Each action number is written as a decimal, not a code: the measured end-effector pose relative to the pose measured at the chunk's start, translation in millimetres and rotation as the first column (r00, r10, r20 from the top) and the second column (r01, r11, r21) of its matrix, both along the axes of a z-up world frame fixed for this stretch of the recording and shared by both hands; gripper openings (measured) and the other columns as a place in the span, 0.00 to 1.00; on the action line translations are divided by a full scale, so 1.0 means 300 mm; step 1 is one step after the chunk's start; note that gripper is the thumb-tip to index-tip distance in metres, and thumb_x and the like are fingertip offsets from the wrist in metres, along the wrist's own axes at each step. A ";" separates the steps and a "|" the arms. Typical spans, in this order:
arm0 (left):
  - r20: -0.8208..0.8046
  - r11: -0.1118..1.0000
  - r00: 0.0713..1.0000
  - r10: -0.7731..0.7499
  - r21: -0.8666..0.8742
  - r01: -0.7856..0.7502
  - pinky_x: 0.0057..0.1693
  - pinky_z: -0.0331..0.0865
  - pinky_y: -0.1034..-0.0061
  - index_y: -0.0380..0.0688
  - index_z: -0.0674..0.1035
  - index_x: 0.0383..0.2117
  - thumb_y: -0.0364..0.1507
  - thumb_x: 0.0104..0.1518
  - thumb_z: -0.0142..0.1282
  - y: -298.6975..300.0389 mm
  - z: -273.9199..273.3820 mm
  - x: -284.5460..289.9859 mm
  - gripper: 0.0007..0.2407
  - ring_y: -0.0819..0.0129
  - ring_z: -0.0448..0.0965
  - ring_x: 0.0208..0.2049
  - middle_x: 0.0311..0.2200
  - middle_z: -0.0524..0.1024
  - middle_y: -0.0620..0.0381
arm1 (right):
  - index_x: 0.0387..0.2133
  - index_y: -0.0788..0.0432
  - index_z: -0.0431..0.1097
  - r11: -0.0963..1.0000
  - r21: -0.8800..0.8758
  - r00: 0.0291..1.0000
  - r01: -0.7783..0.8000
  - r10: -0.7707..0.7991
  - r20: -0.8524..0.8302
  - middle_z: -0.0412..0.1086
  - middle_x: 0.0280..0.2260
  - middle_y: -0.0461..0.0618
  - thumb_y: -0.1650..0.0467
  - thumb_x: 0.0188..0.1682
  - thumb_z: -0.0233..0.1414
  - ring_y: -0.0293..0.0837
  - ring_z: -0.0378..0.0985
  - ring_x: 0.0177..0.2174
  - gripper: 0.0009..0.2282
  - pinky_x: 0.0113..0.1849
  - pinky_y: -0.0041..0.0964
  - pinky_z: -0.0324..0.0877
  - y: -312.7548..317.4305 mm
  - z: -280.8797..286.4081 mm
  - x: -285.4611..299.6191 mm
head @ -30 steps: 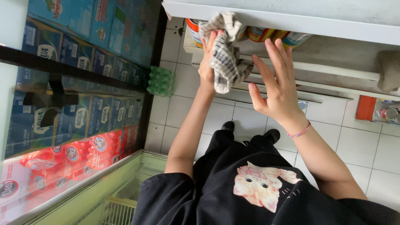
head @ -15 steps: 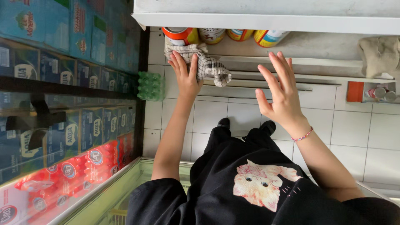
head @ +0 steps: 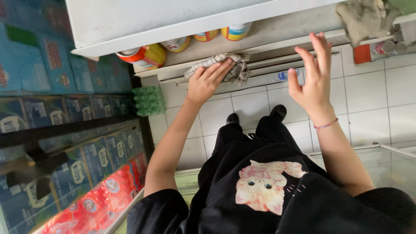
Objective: The person cleans the glass door of a refrigerator and the metal shelves of a display cabinet using a cloth and a spray bottle. They wipe the surfaces, spray the cleaner, and continue wiping to remove dirt and smudges.
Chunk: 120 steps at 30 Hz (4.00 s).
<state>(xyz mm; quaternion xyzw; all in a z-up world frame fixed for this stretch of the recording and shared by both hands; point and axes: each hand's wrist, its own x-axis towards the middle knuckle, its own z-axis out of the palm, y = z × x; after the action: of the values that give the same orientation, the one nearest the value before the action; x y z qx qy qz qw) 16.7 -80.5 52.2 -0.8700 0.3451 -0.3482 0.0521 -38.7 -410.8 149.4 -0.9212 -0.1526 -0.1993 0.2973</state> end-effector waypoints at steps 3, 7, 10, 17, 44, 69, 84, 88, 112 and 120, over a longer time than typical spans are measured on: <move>0.026 0.997 0.997 -0.068 0.046 0.067 0.68 0.53 0.79 0.54 0.71 0.69 0.28 0.69 0.53 -0.132 0.018 0.030 0.21 0.79 0.54 0.71 0.72 0.58 0.74 | 0.54 0.64 0.67 0.989 -0.050 0.990 0.140 -0.138 0.031 0.43 0.71 0.63 0.76 0.55 0.54 0.66 0.40 0.71 0.14 0.68 0.62 0.46 -0.099 -0.010 -0.014; 0.037 0.988 0.996 -0.079 0.135 0.074 0.75 0.40 0.75 0.51 0.68 0.71 0.28 0.69 0.51 -0.310 0.011 0.045 0.23 0.78 0.46 0.74 0.74 0.52 0.71 | 0.52 0.61 0.69 0.926 -0.241 0.954 0.292 -0.264 0.143 0.40 0.69 0.69 0.76 0.45 0.52 0.68 0.36 0.68 0.19 0.66 0.73 0.41 -0.198 -0.017 -0.012; 0.000 0.975 0.996 -0.091 0.203 0.089 0.76 0.36 0.73 0.48 0.66 0.72 0.28 0.68 0.48 -0.430 0.011 0.062 0.24 0.76 0.43 0.76 0.76 0.48 0.70 | 0.55 0.62 0.72 0.891 -0.332 0.950 0.308 -0.271 0.153 0.48 0.69 0.62 0.76 0.45 0.54 0.64 0.43 0.70 0.21 0.66 0.74 0.40 -0.256 -0.012 0.024; -0.007 0.963 0.995 -0.099 0.253 0.097 0.77 0.31 0.69 0.47 0.60 0.76 0.29 0.69 0.45 -0.658 0.037 0.074 0.26 0.72 0.37 0.77 0.77 0.44 0.66 | 0.57 0.66 0.71 0.955 0.178 0.946 0.236 -0.268 0.184 0.66 0.59 0.56 0.81 0.57 0.53 0.55 0.71 0.56 0.15 0.57 0.48 0.70 -0.326 0.092 0.069; -0.404 0.814 0.750 -0.523 0.023 0.581 0.77 0.46 0.61 0.36 0.81 0.51 0.25 0.64 0.57 -1.355 -0.020 0.143 0.12 0.56 0.61 0.70 0.60 0.73 0.51 | 0.36 0.65 0.68 0.509 0.762 0.899 0.401 -0.379 -0.220 0.68 0.37 0.45 0.82 0.50 0.44 0.34 0.62 0.34 0.07 0.40 0.26 0.59 -1.033 -0.098 -0.179; 0.057 0.858 0.998 -0.037 0.514 0.003 0.77 0.24 0.64 0.53 0.46 0.76 0.39 0.67 0.45 -1.338 -0.435 0.109 0.32 0.68 0.27 0.76 0.77 0.33 0.63 | 0.33 0.63 0.70 0.587 0.696 0.869 0.414 -0.027 -0.494 0.63 0.29 0.38 0.81 0.49 0.46 0.28 0.56 0.28 0.06 0.30 0.26 0.51 -0.907 -0.356 -0.103; 0.237 0.920 0.915 0.327 0.140 -0.366 0.77 0.35 0.66 0.82 0.41 0.76 0.24 0.69 0.46 -0.361 -0.635 0.017 0.37 0.76 0.34 0.76 0.76 0.33 0.78 | 0.33 0.64 0.70 0.744 0.637 0.850 0.204 0.188 -0.492 0.67 0.30 0.39 0.81 0.50 0.46 0.27 0.58 0.28 0.06 0.31 0.25 0.54 -0.403 -0.331 -0.054; 0.004 0.875 0.875 0.484 0.007 -0.484 0.75 0.34 0.45 0.82 0.48 0.71 0.22 0.57 0.56 -0.146 -0.694 -0.020 0.41 0.59 0.33 0.77 0.76 0.34 0.69 | 0.35 0.64 0.70 0.763 0.635 0.849 0.119 0.254 -0.464 0.68 0.32 0.40 0.81 0.52 0.47 0.28 0.61 0.31 0.05 0.34 0.25 0.58 -0.256 -0.333 -0.048; -0.599 -0.283 0.795 0.093 -0.782 -0.556 0.51 0.75 0.67 0.25 0.78 0.48 0.17 0.59 0.44 0.021 -0.619 -0.354 0.13 0.56 0.80 0.43 0.41 0.82 0.42 | 0.40 0.63 0.76 0.707 0.641 0.805 0.297 0.176 -0.567 0.70 0.35 0.38 0.79 0.52 0.48 0.27 0.57 0.25 0.09 0.26 0.25 0.53 0.183 -0.340 -0.088; -0.458 0.326 0.799 -0.391 -0.880 -0.345 0.72 0.54 0.54 0.39 0.60 0.63 0.24 0.54 0.55 -0.611 -0.125 -0.424 0.28 0.40 0.56 0.66 0.63 0.51 0.42 | 0.51 0.68 0.71 0.521 0.807 0.892 0.279 0.171 -0.419 0.69 0.50 0.49 0.72 0.53 0.45 0.39 0.71 0.50 0.16 0.53 0.31 0.64 0.042 -0.247 -0.177</move>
<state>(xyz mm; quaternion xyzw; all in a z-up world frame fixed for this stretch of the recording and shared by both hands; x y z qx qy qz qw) -110.5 -263.8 14.7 -0.7880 0.0865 -0.1864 -0.5804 -91.8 -398.2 75.2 -0.6805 0.0670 -0.0395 0.7286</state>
